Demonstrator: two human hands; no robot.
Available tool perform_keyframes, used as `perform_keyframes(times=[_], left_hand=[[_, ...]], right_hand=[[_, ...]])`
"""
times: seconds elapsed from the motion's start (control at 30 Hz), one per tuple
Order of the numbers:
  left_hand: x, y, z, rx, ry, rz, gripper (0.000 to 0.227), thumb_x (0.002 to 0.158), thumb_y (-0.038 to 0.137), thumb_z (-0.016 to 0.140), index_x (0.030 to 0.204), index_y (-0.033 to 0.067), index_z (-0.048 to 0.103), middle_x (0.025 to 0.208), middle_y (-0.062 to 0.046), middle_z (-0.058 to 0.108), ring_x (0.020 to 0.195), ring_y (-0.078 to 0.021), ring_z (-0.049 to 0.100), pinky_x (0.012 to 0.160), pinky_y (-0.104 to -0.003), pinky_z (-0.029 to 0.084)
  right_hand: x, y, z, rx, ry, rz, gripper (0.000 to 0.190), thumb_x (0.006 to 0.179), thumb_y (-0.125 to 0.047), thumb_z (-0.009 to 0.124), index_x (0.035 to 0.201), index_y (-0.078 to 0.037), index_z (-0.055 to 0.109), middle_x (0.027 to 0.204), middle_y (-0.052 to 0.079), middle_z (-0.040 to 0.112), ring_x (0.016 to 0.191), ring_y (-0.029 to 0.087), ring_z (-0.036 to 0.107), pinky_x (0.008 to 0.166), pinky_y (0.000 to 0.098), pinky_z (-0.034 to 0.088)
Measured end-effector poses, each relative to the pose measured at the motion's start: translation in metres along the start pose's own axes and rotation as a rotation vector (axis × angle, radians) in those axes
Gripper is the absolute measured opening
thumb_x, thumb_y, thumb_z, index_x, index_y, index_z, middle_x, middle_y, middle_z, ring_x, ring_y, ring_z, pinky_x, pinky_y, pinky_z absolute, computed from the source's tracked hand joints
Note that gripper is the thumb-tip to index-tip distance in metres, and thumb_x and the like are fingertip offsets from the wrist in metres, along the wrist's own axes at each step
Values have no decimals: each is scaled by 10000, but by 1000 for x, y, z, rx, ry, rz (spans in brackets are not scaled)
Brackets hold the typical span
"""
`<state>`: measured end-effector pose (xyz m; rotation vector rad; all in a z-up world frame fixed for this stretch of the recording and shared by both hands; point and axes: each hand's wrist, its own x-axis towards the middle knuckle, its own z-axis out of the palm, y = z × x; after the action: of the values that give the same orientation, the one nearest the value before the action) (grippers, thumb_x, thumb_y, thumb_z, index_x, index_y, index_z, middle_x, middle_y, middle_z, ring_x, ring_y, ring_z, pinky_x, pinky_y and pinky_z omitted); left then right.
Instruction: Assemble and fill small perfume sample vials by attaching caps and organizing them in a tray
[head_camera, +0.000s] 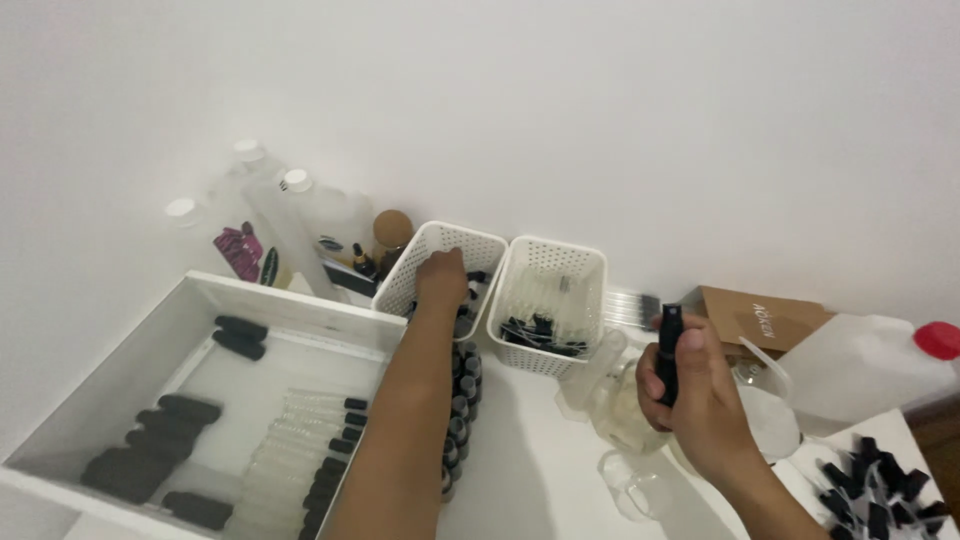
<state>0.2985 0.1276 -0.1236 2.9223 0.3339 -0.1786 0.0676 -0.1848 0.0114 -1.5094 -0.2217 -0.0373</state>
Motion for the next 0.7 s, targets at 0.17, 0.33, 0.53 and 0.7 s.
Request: perform_keyframes(times=[0.17, 0.33, 0.53, 0.7], left_hand=[[-32, -1, -36, -201, 32, 28, 388, 937, 44, 499, 1316, 116, 536, 1272, -178, 604, 1163, -409, 640, 933, -522, 556], [-97, 6, -85, -454, 79, 54, 564, 882, -13, 591, 1399, 80, 387, 1190, -212, 632, 1006, -417, 671, 740, -520, 558], [-169, 17, -120, -1021, 92, 189, 179, 862, 97, 615, 1038, 115, 585, 1055, -82, 717, 891, -209, 672, 746, -368, 534], [-226, 9, -129, -1535, 85, 424, 384, 849, 88, 779, 1196, -14, 651, 1141, -196, 734, 1031, -200, 672, 835, -317, 578]], right_hand=[[-2, -2, 14, 48, -14, 64, 537, 1044, -550, 332, 1256, -79, 481, 658, 81, 396, 417, 136, 265, 392, 304, 187], [-17, -17, 29, 8, -54, 86, 521, 1049, -544, 334, 1238, -80, 478, 671, 85, 398, 433, 150, 278, 396, 307, 202], [-21, -17, 37, -62, -53, 165, 540, 1078, -490, 360, 1161, -5, 582, 730, 132, 505, 561, 258, 493, 557, 380, 430], [-16, 2, 55, 56, -99, 119, 414, 1102, -338, 428, 1159, 33, 604, 858, 233, 626, 601, 311, 630, 515, 384, 519]])
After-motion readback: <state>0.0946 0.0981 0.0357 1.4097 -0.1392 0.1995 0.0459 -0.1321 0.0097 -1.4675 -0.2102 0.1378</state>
